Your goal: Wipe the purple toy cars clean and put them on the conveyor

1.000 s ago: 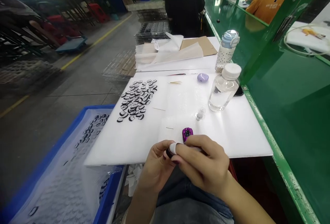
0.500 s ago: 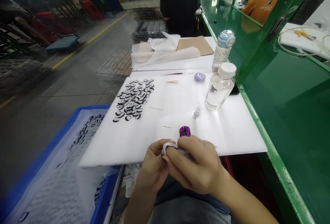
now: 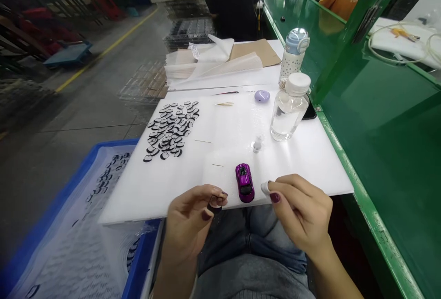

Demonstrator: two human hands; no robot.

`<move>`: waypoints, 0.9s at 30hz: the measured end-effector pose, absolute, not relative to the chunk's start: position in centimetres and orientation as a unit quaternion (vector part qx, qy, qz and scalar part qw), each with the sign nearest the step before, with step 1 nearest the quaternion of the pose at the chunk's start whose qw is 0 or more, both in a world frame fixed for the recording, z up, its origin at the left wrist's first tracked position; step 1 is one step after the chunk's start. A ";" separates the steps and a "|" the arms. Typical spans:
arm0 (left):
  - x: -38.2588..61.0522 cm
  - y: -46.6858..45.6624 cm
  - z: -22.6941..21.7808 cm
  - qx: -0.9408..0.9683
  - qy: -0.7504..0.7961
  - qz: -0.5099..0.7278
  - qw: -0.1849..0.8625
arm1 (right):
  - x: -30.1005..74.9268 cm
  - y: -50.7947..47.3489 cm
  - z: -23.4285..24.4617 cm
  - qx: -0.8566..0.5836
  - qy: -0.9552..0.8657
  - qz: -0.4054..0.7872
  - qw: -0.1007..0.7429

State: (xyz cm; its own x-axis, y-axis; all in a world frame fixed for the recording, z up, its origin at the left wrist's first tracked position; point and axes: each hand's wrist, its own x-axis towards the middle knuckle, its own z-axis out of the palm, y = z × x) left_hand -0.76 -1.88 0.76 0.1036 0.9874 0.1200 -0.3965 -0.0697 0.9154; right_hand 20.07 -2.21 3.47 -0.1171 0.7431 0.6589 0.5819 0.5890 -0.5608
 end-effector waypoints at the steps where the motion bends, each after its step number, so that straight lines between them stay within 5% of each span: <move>1: -1.1 -2.0 0.8 0.506 0.372 0.577 0.521 | 20.0 -2.2 3.0 -0.464 -0.727 0.109 0.495; 4: -1.0 -2.1 0.7 0.663 0.454 0.529 0.273 | 19.4 -2.1 2.0 -0.506 -0.698 0.167 0.478; 7: 0.1 -1.7 0.5 0.739 0.450 0.480 0.144 | 18.6 -1.8 1.6 -0.525 -0.695 0.189 0.455; 27: 0.7 -1.1 -0.1 0.742 0.484 0.438 0.151 | 18.3 -1.7 1.4 -0.543 -0.718 0.225 0.373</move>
